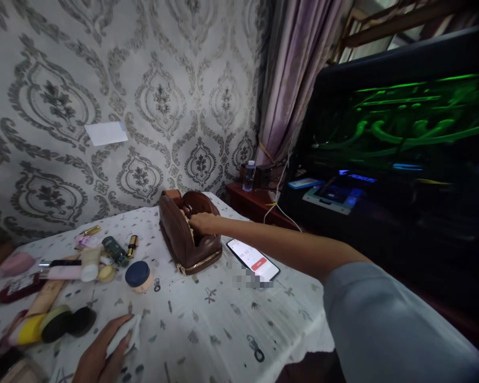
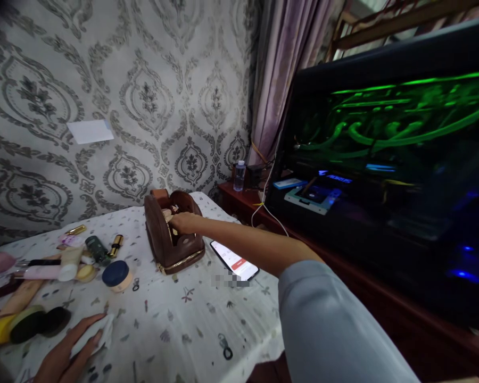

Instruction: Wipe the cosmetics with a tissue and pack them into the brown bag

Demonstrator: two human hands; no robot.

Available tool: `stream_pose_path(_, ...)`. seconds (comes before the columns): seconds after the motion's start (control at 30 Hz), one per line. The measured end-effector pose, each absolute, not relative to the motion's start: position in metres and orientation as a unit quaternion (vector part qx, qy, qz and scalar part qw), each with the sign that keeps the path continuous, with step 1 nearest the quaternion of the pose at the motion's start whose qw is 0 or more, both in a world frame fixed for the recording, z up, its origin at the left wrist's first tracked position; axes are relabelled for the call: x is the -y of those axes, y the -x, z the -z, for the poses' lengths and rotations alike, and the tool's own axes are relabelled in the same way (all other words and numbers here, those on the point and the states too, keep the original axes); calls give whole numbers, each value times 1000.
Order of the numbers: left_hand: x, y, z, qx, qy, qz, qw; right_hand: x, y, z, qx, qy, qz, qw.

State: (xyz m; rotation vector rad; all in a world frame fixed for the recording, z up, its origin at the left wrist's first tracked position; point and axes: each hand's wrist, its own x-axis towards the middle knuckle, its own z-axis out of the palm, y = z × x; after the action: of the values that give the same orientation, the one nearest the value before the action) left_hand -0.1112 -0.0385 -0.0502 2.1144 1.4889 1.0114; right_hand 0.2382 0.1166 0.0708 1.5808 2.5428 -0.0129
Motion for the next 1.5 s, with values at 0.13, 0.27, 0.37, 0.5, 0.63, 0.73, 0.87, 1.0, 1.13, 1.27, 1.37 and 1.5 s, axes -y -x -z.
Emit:
stream_pose_path(0.13,36,116,52,-520,-761,-329,203,-117,-234,-65,-846,-530,10,65)
stream_pose_path(0.27,31,124,54,-507,-784,-296,203,-111,-230,-66,-841,-537,17,56)
stream_pose_path(0.37,32,126,53,-525,-777,-281,203,-102,-229,-75,-838,-542,25,50)
stream_pose_path(0.5,35,124,48,-524,-780,-272,208,-102,-233,-99,-814,-580,27,16)
stream_pose_path(0.63,33,125,48,-514,-789,-270,201,-116,-238,-116,-761,-647,50,17)
stream_pose_path(0.73,30,128,52,-510,-796,-265,192,-125,-238,-112,-747,-661,69,33)
stream_pose_path(0.87,28,131,52,-507,-798,-259,196,-129,-234,-102,-745,-662,75,26)
stream_pose_path(1.0,30,126,49,-523,-785,-261,208,-127,-233,-104,-749,-657,86,7)
stream_pose_path(1.13,36,119,49,-546,-754,-290,222,-114,-232,-119,-756,-646,96,-34)
stream_pose_path(1.27,35,121,50,-547,-748,-299,229,-69,-237,-130,-769,-594,96,-214)
stream_pose_path(1.37,35,122,48,-551,-753,-263,245,-15,-239,-110,-736,-531,82,-413)
stream_pose_path(1.5,41,112,47,-588,-711,-301,241,46,-218,-45,-845,-351,113,-388)
